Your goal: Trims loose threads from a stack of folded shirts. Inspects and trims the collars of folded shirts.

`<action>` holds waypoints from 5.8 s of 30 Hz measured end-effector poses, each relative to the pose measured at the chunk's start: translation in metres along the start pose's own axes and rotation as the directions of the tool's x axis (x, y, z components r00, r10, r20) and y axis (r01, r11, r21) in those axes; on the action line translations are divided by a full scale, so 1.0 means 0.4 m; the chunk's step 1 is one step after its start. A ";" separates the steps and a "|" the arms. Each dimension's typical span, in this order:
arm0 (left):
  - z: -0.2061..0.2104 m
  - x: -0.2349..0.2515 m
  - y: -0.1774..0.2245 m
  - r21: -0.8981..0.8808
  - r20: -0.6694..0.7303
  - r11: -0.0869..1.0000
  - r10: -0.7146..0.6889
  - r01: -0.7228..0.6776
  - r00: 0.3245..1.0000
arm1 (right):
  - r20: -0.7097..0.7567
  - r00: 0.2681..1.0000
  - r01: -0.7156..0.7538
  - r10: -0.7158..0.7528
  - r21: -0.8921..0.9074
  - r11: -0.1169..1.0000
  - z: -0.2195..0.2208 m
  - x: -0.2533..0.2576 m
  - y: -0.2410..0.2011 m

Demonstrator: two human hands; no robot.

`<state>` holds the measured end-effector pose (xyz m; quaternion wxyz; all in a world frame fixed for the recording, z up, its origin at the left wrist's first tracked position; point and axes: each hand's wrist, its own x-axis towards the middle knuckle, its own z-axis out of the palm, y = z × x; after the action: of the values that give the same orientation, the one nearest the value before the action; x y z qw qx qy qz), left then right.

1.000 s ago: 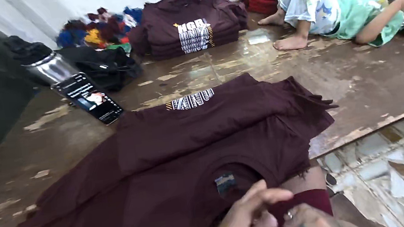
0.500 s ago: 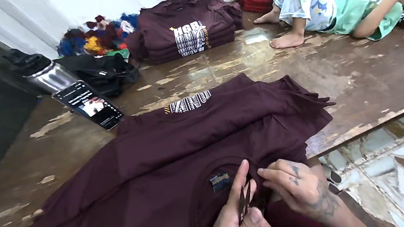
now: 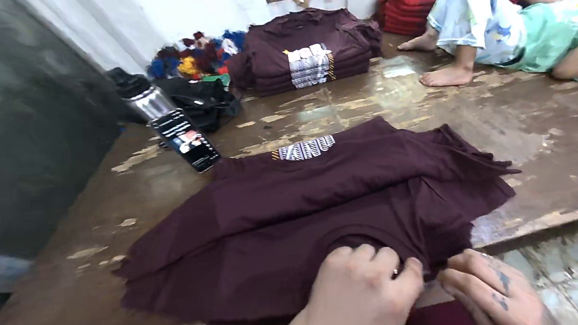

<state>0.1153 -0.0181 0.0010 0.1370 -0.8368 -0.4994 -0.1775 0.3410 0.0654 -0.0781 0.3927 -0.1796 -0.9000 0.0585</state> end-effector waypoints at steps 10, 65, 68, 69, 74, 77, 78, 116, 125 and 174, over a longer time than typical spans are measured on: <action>0.031 -0.029 0.010 0.064 -0.023 0.998 -0.025 0.026 0.999 | -0.014 0.998 0.062 -0.061 0.125 0.990 0.001 0.063 -0.032; 0.025 -0.071 -0.010 -0.247 -0.154 0.914 -0.365 0.322 0.918 | -0.088 0.987 0.162 -0.138 0.432 0.887 0.061 0.019 -0.083; -0.040 -0.128 -0.046 -0.351 -0.190 0.772 -0.612 0.530 0.767 | 0.139 0.952 0.158 -0.271 0.536 0.830 0.070 0.060 -0.126; -0.046 -0.152 -0.051 -0.336 -0.170 0.728 -0.671 0.597 0.722 | 0.152 0.943 0.169 -0.296 0.546 0.820 0.073 0.073 -0.126; -0.014 -0.220 -0.016 -0.035 0.149 0.561 -0.816 0.827 0.559 | -0.056 0.949 0.293 -0.310 0.520 0.802 0.172 0.118 -0.111; 0.007 -0.252 -0.011 -0.234 -0.103 0.569 -0.821 0.788 0.562 | -0.059 0.961 0.267 -0.268 0.434 0.861 0.252 0.139 -0.118; 0.012 -0.262 -0.009 -0.379 -0.184 0.558 -0.827 0.738 0.531 | -0.045 0.971 0.232 -0.234 0.393 0.890 0.264 0.148 -0.127; -0.004 -0.314 -0.082 -0.881 0.119 0.232 -0.735 0.413 0.668 | 0.134 0.968 0.128 -0.211 0.461 0.878 0.255 0.238 -0.184; 0.005 -0.324 -0.085 -0.912 0.067 0.237 -0.719 0.334 0.692 | -0.011 0.968 0.209 -0.250 0.584 0.784 0.249 0.182 -0.129; -0.005 -0.431 -0.124 -0.355 -0.274 0.662 -0.749 0.660 0.603 | 0.233 0.931 0.131 -0.282 0.509 0.851 0.280 0.292 -0.166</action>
<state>-0.0044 -0.1316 -0.0694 0.0614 -0.5246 -0.7284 -0.4364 0.1679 0.0507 -0.0583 0.2884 0.0346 -0.9192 0.2657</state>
